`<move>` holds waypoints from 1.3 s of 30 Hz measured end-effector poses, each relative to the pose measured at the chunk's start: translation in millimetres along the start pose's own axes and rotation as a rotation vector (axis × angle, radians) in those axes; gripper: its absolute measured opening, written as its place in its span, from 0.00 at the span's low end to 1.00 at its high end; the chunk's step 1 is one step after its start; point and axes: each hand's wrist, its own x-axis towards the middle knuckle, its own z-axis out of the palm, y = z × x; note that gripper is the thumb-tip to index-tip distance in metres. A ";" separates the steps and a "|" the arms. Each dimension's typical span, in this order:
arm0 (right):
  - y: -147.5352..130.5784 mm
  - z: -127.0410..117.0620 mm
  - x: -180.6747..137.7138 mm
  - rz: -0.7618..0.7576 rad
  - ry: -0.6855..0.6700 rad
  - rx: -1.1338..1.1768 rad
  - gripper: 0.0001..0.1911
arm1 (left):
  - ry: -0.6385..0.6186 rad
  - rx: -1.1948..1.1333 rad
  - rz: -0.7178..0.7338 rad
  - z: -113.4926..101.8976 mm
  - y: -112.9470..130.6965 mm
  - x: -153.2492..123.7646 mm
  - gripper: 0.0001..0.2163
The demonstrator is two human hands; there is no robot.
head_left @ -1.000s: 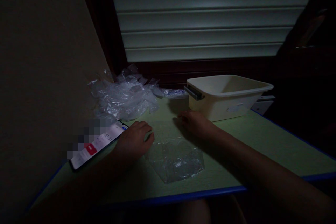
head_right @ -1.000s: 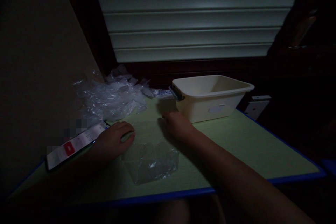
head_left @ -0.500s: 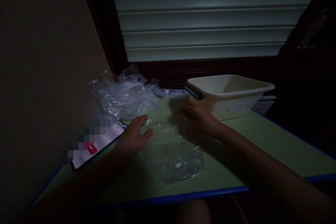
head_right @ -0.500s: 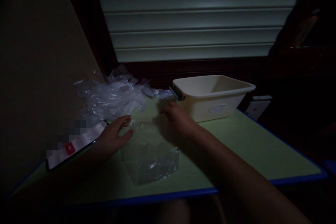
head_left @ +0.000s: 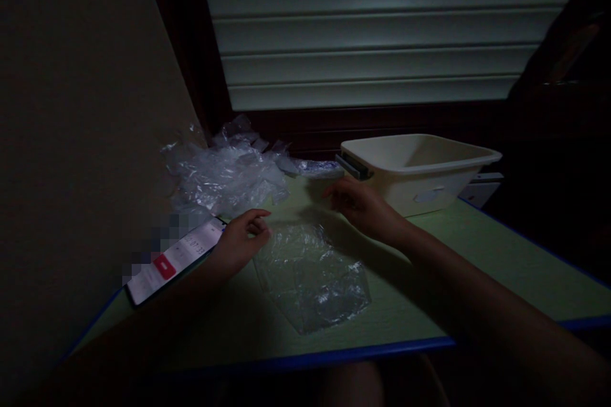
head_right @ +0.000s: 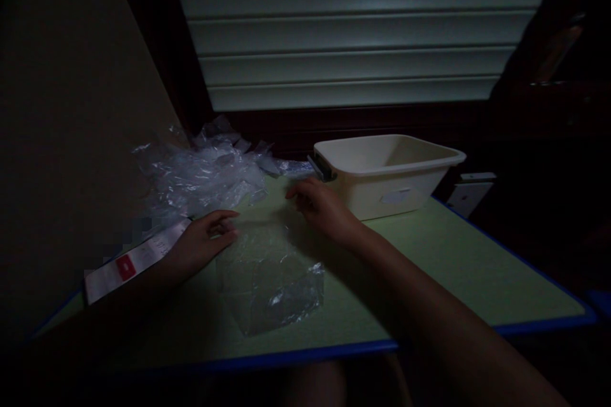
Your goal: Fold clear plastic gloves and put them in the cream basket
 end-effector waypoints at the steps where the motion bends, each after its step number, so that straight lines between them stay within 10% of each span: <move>1: 1.1 0.9 -0.3 0.048 -0.007 0.032 0.12 | 0.002 0.007 -0.001 -0.6 0.6 -0.1 0.14; 10: 4.5 4.0 -2.3 0.495 -0.241 0.101 0.29 | 0.007 0.075 0.014 -2.2 -0.4 1.0 0.09; 20: 15.3 6.2 -0.7 0.419 -0.346 0.062 0.05 | -0.099 0.117 0.053 -11.4 2.8 2.1 0.06; 39: 16.2 4.6 -3.1 0.261 -0.299 -0.210 0.07 | -0.146 0.255 0.248 -16.1 -1.4 1.3 0.06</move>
